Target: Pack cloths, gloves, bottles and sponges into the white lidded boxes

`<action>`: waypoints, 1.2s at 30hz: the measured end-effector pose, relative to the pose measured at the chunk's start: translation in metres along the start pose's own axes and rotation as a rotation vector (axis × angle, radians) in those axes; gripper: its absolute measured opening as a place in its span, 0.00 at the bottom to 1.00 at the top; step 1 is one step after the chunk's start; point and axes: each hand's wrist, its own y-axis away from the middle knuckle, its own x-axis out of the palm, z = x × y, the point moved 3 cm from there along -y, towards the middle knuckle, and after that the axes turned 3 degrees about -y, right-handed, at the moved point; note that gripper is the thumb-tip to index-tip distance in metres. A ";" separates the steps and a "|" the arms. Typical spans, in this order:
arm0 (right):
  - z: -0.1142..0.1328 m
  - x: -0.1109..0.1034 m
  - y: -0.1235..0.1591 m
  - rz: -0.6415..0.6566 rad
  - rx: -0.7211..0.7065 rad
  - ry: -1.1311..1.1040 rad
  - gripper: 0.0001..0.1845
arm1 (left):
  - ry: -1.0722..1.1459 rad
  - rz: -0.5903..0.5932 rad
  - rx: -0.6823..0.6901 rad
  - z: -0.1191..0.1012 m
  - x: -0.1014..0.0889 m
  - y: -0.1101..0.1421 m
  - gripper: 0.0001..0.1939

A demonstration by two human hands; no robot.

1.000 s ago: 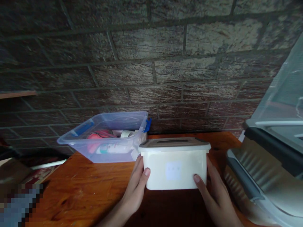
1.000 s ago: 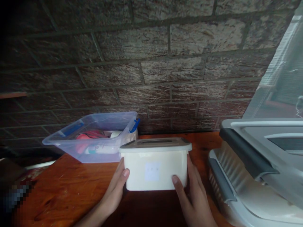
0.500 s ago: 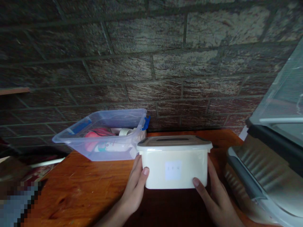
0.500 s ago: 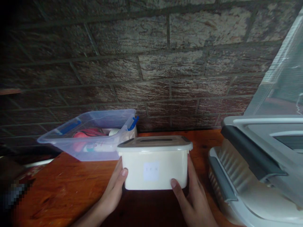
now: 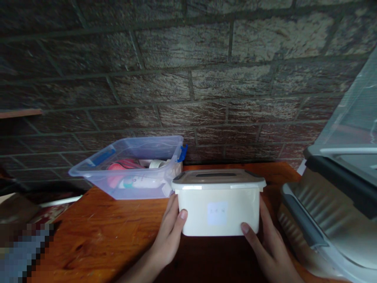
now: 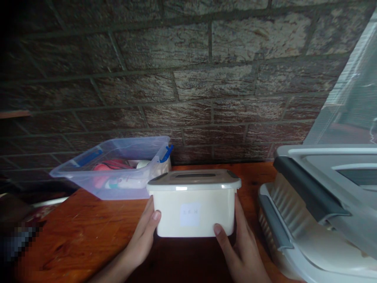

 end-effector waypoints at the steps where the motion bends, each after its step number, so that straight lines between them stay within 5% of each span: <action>1: 0.000 0.000 0.000 0.004 -0.002 -0.005 0.41 | 0.006 0.003 -0.003 0.000 0.000 0.000 0.28; 36: 0.008 -0.005 0.002 -0.035 -0.018 0.047 0.42 | 0.022 0.016 0.017 -0.004 -0.003 0.000 0.28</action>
